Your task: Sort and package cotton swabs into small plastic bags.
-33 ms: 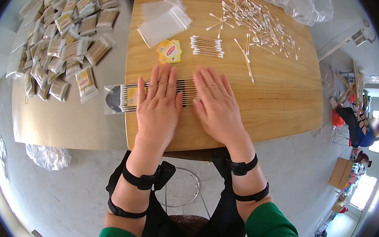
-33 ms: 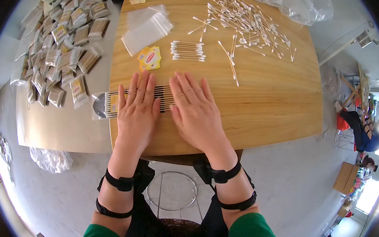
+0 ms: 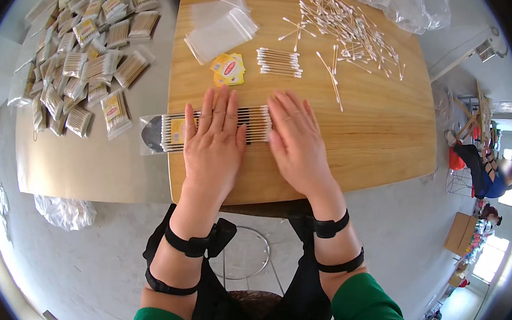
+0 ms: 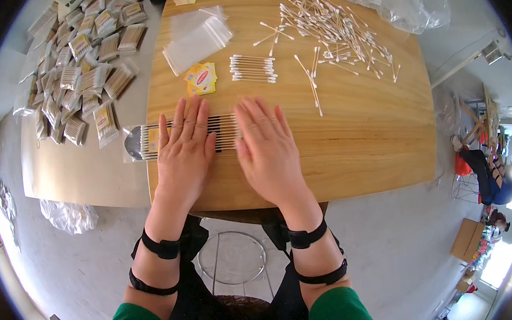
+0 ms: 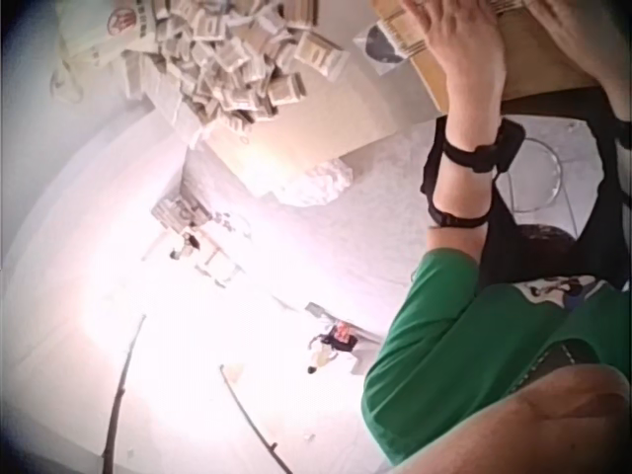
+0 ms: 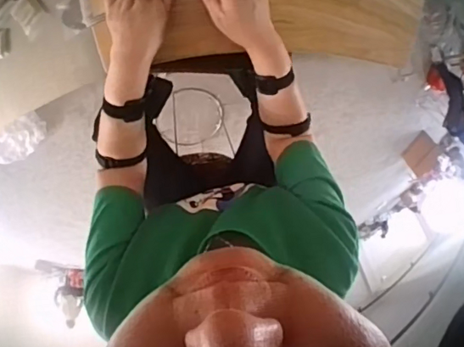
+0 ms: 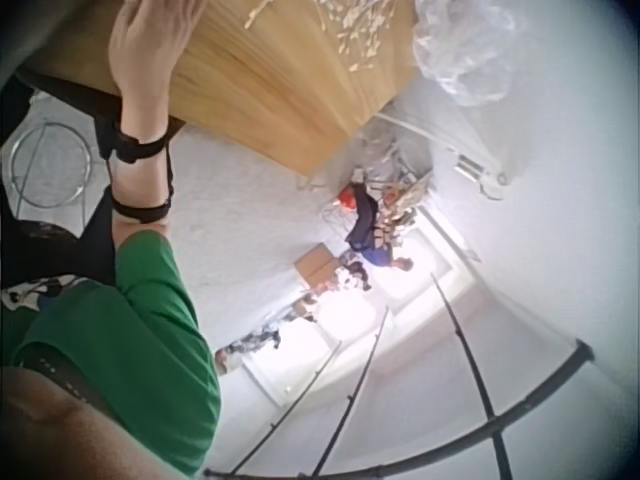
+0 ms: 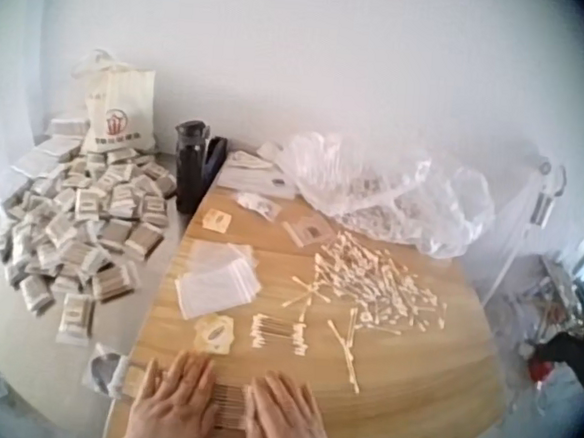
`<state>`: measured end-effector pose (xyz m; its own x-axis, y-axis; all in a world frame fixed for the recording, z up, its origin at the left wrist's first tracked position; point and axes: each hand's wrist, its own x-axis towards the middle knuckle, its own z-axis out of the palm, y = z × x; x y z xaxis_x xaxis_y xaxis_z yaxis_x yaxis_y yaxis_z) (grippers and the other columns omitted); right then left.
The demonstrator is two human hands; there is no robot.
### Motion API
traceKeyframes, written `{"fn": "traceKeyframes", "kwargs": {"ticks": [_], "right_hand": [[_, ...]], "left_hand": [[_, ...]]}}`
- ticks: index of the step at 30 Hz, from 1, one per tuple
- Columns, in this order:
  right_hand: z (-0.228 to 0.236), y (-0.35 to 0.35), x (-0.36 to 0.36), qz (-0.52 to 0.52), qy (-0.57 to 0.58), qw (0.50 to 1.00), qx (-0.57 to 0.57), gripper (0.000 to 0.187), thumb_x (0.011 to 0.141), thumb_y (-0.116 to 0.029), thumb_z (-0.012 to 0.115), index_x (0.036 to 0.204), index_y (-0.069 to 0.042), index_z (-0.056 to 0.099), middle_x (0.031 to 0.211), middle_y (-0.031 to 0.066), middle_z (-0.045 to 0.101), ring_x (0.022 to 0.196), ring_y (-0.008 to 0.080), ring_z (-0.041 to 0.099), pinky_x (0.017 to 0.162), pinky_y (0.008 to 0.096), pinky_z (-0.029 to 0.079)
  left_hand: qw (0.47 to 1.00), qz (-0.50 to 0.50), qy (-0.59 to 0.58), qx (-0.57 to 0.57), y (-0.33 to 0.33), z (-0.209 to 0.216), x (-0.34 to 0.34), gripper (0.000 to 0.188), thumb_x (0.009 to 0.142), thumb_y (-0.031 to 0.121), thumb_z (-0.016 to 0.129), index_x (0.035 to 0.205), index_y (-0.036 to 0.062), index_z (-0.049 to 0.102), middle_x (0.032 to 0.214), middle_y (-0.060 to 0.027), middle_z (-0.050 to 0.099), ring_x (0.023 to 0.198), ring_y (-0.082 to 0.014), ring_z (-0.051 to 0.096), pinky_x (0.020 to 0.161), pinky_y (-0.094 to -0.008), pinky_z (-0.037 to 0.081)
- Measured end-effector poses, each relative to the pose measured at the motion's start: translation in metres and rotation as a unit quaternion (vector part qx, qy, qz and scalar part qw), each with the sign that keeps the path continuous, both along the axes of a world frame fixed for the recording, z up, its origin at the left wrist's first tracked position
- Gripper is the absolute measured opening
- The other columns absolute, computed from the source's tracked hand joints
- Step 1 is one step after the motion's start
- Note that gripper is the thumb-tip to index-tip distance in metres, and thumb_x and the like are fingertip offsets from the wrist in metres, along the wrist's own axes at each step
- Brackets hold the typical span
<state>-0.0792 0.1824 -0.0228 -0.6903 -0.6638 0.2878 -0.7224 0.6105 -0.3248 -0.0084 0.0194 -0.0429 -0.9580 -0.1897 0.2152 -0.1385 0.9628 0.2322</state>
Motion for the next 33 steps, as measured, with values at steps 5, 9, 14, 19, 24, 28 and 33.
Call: {"fn": "traceKeyframes", "kwargs": {"ticks": [5, 9, 14, 19, 24, 28, 33], "right_hand": [[-0.0032, 0.0162, 0.0015, -0.032, -0.111, 0.971, -0.208, 0.023, 0.076, 0.008, 0.061, 0.090, -0.005, 0.075, 0.095, 0.0078, 0.067, 0.097, 0.0316, 0.064, 0.084, 0.0431, 0.051], [-0.0074, 0.0143, 0.0010, -0.009, -0.081, 0.980, -0.180, 0.025, 0.069, 0.008, 0.061, 0.083, -0.007, 0.076, 0.090, 0.0041, 0.064, 0.088, 0.0275, 0.060, 0.079, 0.0397, 0.048], [-0.0071, 0.0146, -0.0004, 0.004, -0.056, 0.984, -0.171, 0.026, 0.070, 0.008, 0.061, 0.084, -0.007, 0.076, 0.090, 0.0037, 0.064, 0.089, 0.0274, 0.060, 0.079, 0.0397, 0.047], [-0.0050, 0.0148, 0.0004, -0.002, -0.071, 0.982, -0.175, 0.031, 0.070, 0.012, 0.058, 0.088, -0.005, 0.077, 0.089, 0.0064, 0.065, 0.091, 0.0275, 0.062, 0.079, 0.0381, 0.050], [-0.0070, 0.0133, 0.0006, -0.011, -0.074, 0.980, -0.182, 0.031, 0.071, 0.011, 0.060, 0.090, -0.006, 0.077, 0.090, 0.0059, 0.064, 0.090, 0.0275, 0.061, 0.079, 0.0389, 0.049], [-0.0086, 0.0143, -0.0009, -0.001, -0.066, 0.982, -0.177, 0.029, 0.071, 0.009, 0.061, 0.090, -0.006, 0.077, 0.089, 0.0056, 0.063, 0.088, 0.0276, 0.061, 0.079, 0.0399, 0.048], [-0.0071, 0.0142, -0.0018, -0.016, -0.084, 0.978, -0.191, 0.031, 0.071, 0.010, 0.061, 0.092, -0.007, 0.077, 0.090, 0.0067, 0.063, 0.088, 0.0285, 0.061, 0.079, 0.0404, 0.049]], "left_hand": [[1.000, 0.002, -0.013, -0.009, -0.0012, 0.0015, 0.0003, 0.058, 0.103, 0.029, 0.053, 0.156, 0.0073, 0.043, 0.162, -0.0074, 0.044, 0.154, -0.0230, 0.033, 0.127, -0.0487, 0.018], [1.000, -0.001, -0.018, -0.003, -0.0017, 0.0014, -0.0006, 0.059, 0.103, 0.029, 0.053, 0.157, 0.0072, 0.041, 0.162, -0.0077, 0.043, 0.154, -0.0239, 0.032, 0.127, -0.0489, 0.018], [1.000, -0.004, -0.023, -0.012, -0.0021, 0.0024, 0.0000, 0.061, 0.104, 0.030, 0.054, 0.158, 0.0065, 0.040, 0.163, -0.0081, 0.042, 0.154, -0.0246, 0.031, 0.127, -0.0494, 0.018], [1.000, -0.005, -0.022, -0.017, -0.0014, 0.0017, -0.0003, 0.062, 0.103, 0.031, 0.054, 0.158, 0.0059, 0.039, 0.163, -0.0085, 0.042, 0.154, -0.0257, 0.031, 0.127, -0.0507, 0.018], [0.999, -0.008, -0.023, -0.020, -0.0020, 0.0010, 0.0001, 0.063, 0.103, 0.031, 0.054, 0.158, 0.0055, 0.038, 0.163, -0.0091, 0.041, 0.155, -0.0263, 0.031, 0.126, -0.0510, 0.018], [0.999, -0.009, -0.025, -0.019, -0.0023, 0.0028, -0.0002, 0.064, 0.103, 0.031, 0.055, 0.158, 0.0051, 0.038, 0.163, -0.0097, 0.041, 0.154, -0.0272, 0.031, 0.126, -0.0518, 0.020], [0.999, -0.013, -0.027, -0.013, -0.0014, 0.0030, -0.0010, 0.065, 0.103, 0.032, 0.056, 0.158, 0.0045, 0.038, 0.162, -0.0103, 0.042, 0.154, -0.0280, 0.031, 0.125, -0.0525, 0.020]]}}
